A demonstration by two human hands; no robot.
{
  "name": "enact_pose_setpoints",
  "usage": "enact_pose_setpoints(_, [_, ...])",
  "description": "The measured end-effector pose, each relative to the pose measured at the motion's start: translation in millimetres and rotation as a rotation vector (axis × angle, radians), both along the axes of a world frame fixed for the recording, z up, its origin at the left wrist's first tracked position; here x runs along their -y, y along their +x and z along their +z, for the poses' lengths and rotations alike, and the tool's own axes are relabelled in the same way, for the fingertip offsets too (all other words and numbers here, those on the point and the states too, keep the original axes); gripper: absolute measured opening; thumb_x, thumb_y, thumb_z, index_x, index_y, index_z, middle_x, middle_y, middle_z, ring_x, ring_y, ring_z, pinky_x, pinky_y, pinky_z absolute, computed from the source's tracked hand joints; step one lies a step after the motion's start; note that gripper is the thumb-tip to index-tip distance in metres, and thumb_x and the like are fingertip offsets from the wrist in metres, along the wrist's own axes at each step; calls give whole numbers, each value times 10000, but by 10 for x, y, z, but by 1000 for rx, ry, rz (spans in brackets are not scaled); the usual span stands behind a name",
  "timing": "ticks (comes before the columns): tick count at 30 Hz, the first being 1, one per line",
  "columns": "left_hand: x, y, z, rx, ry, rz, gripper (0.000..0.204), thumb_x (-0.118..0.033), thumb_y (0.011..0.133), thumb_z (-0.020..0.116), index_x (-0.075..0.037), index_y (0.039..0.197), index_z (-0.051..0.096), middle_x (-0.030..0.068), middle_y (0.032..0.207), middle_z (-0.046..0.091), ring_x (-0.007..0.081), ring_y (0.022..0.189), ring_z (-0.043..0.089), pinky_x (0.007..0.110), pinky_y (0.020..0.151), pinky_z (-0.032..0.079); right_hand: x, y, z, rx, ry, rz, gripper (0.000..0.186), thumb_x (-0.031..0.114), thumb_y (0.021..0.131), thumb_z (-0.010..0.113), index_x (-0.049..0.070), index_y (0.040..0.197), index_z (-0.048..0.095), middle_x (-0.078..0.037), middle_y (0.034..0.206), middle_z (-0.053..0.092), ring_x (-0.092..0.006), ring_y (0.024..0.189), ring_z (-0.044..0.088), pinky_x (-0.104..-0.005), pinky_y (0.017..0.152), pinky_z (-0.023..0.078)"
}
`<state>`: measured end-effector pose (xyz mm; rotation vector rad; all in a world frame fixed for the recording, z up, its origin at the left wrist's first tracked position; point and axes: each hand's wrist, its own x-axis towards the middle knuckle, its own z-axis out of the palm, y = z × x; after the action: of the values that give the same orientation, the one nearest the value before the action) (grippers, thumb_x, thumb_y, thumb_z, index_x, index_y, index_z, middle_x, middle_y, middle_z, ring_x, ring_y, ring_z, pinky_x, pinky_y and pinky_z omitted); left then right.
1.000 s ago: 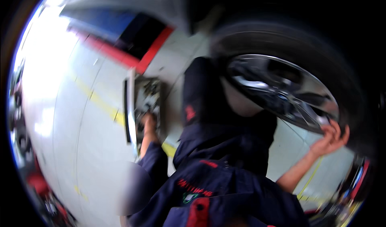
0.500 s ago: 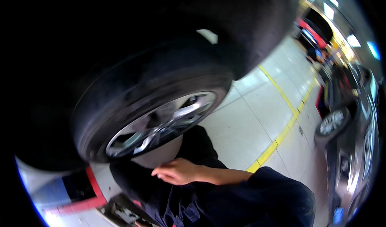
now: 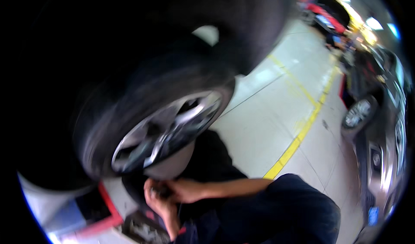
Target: The person removes a tire from a tire changer, carries it to a silver SUV, and mounts it onto the rear wheel hub. They then insert and tighten the lug nuts by hand to secure the wheel in place.
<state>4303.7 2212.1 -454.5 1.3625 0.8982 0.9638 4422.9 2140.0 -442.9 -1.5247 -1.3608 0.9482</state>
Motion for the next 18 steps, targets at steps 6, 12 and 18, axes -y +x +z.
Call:
enact_pose_setpoints(6, [-174,-290,-84,417,3,-15,256,-222,916,608,-6,979,487,214,1078,642,269,1049,621,364,882,486,193,-35,-280,-130,-203,-17,336,131,929,620,-17,1223,552,-84,895,706,-138,782,686,-268,697,553])
enact_pose_setpoints(12, [-104,-962,52,155,-154,-261,336,5,849,696,13,1126,505,99,866,686,138,805,682,239,717,527,359,-217,90,85,5,-163,341,223,873,712,-3,1114,625,-77,870,598,-151,682,567,-248,595,448])
enact_pose_setpoints(18, [-59,-916,-57,-99,132,-346,304,-43,772,738,6,1067,677,126,910,668,245,827,681,313,730,523,227,-160,418,357,26,0,302,224,867,703,43,1099,637,-95,830,547,-235,694,565,-319,623,460])
